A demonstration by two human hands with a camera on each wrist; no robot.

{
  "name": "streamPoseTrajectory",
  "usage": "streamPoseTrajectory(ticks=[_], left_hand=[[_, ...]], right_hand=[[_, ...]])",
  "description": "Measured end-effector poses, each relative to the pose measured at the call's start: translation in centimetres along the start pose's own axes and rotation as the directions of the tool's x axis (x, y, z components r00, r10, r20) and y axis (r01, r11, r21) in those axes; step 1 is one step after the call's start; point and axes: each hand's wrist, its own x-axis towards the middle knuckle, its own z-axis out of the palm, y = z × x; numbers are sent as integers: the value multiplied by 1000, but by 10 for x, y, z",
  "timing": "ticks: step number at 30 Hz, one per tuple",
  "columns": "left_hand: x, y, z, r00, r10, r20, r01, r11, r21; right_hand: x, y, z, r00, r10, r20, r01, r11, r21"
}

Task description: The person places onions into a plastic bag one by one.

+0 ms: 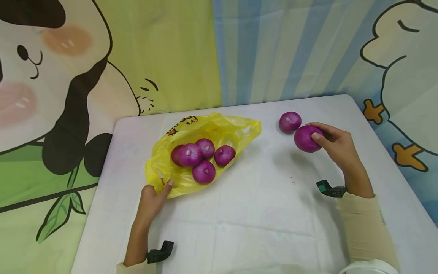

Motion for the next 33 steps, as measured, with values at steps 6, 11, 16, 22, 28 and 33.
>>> streamPoseTrajectory(ticks=[6,11,16,22,28,33], left_hand=[[1,-2,1,1000,5,-6,-5,1000,0],[3,-2,0,999,31,-28,-31,999,14],[5,-1,-1,999,45,-30,-44,999,12],[5,-1,-1,998,46,-33,-46,999,-1],[3,-1,0,999,24,-29,-24,1000,-7],[3,-1,0,999,16,-28,-17,1000,-14]], right_hand=[[2,-9,9,999,-54,6,54,998,33],[6,-20,18,998,-61,-34,64,994,87],[11,-32,30,994,-96,-52,106,969,223],[14,-44,45,983,-181,0,168,911,378],[17,-53,55,975,-220,25,196,911,363],[23,-61,60,967,-246,62,203,898,389]])
